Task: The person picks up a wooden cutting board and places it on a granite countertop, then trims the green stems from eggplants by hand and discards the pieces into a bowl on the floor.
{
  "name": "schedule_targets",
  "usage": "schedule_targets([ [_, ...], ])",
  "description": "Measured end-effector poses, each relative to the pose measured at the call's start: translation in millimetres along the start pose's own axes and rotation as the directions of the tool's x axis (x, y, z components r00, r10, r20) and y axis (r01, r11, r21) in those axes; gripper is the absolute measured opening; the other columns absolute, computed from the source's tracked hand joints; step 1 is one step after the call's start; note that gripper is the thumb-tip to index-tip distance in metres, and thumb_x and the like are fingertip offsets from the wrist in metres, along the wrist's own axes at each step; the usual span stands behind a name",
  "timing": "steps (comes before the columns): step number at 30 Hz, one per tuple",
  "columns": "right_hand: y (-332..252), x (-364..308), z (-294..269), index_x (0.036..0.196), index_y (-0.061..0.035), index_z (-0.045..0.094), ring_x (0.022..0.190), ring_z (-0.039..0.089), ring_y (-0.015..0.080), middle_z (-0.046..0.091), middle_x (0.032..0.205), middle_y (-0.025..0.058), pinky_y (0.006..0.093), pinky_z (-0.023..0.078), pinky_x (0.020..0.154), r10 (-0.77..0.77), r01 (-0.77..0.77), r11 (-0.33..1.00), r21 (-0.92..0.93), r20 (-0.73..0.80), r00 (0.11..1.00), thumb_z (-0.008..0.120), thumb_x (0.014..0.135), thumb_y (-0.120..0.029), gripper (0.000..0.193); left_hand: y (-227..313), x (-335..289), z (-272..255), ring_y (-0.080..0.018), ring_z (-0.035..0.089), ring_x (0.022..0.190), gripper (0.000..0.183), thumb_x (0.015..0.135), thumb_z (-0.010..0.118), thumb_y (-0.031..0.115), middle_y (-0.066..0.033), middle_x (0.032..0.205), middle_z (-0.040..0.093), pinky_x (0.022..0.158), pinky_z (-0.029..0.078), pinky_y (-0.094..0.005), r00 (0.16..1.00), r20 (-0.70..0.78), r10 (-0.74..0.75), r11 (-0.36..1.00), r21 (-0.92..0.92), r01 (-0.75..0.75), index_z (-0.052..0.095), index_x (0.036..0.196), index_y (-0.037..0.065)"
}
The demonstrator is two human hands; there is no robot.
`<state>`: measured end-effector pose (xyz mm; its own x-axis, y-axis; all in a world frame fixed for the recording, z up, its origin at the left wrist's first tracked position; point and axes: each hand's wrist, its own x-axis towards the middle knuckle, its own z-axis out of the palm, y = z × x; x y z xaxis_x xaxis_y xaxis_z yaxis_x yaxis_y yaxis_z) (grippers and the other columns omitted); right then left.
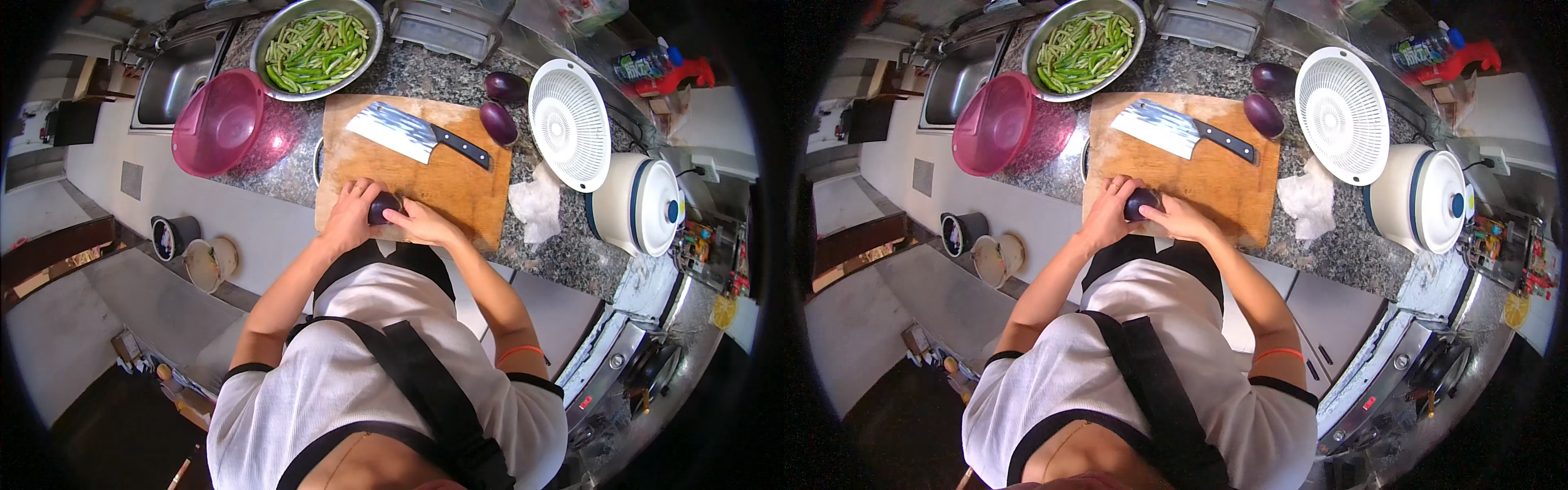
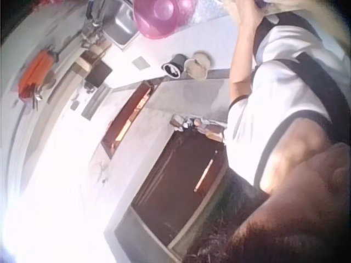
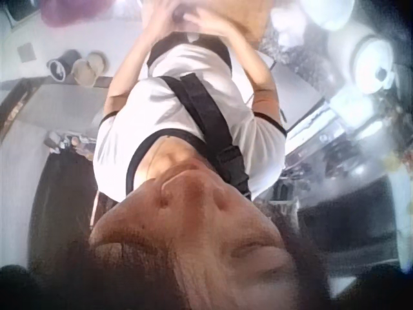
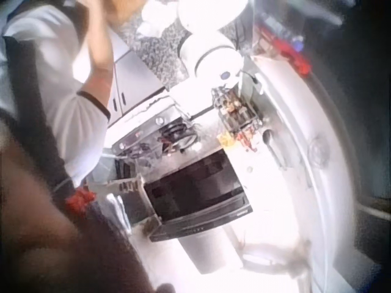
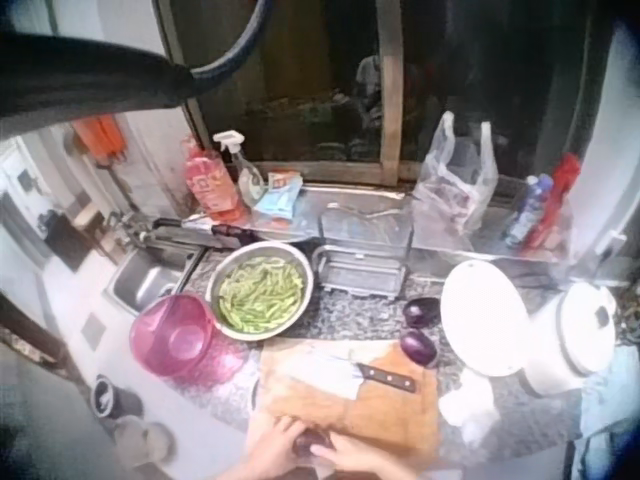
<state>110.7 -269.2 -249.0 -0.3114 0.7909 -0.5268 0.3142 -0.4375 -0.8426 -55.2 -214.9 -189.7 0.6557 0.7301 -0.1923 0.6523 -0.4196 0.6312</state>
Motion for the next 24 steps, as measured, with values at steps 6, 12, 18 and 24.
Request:
schedule_targets([
  [6, -8.9, -3.5, -23.4, 0.106, 0.0044, 0.042, 0.076, 0.056, 0.0270, 0.054, 0.088, 0.0222, 0.0356, 0.044, 0.065, -0.181, 0.199, 0.976, -0.092, 0.177, 0.967, 0.047, 0.084, -0.035, 0.045, 10.8, -5.6, -17.0, -0.0302, 0.046, 0.098, 0.055, 0.056, 0.070, 0.003, -0.0098, 0.103, 0.050, 0.085, 0.040, -0.0359, 0.999, -0.046, 0.022, 0.997, -0.074, -0.025, 0.047, 0.105, 0.009],
  [12, -42.5, 5.7, -14.5, 0.096, 0.0059, 0.045, 0.087, 0.054, 0.0350, 0.055, 0.090, 0.0258, 0.0392, 0.042, 0.076, -0.168, 0.175, 0.956, -0.236, 0.051, 0.985, 0.043, 0.079, -0.021, 0.032, 2.1, -3.3, -26.2, -0.0318, 0.047, 0.097, 0.053, 0.056, 0.069, 0.003, -0.0108, 0.101, 0.050, 0.084, 0.040, -0.0363, 0.978, -0.146, 0.147, 0.987, 0.090, -0.135, 0.046, 0.104, 0.009],
  [18, -44.3, 20.4, -10.8, 0.093, 0.0038, 0.048, 0.085, 0.056, 0.0331, 0.055, 0.086, 0.0238, 0.0391, 0.042, 0.074, -0.170, 0.166, 0.963, -0.213, -0.001, 0.985, 0.041, 0.077, -0.018, 0.028, -10.3, 0.5, -42.9, -0.0325, 0.048, 0.093, 0.055, 0.055, 0.068, 0.000, -0.0107, 0.099, 0.050, 0.081, 0.041, -0.0365, 0.983, -0.124, 0.133, 0.991, -0.004, -0.135, 0.044, 0.104, 0.009],
  [24, -47.1, 12.1, -4.0, 0.083, 0.0027, 0.048, 0.066, 0.053, 0.0279, 0.054, 0.071, 0.0195, 0.0381, 0.042, 0.063, -0.220, 0.205, 0.970, -0.131, -0.110, 0.969, 0.042, 0.076, -0.017, 0.022, -14.3, 5.7, -48.9, -0.0326, 0.050, 0.089, 0.054, 0.048, 0.071, 0.002, -0.0124, 0.092, 0.052, 0.078, 0.041, -0.0354, 0.985, -0.078, 0.155, 0.949, -0.264, -0.171, 0.049, 0.098, 0.007],
])
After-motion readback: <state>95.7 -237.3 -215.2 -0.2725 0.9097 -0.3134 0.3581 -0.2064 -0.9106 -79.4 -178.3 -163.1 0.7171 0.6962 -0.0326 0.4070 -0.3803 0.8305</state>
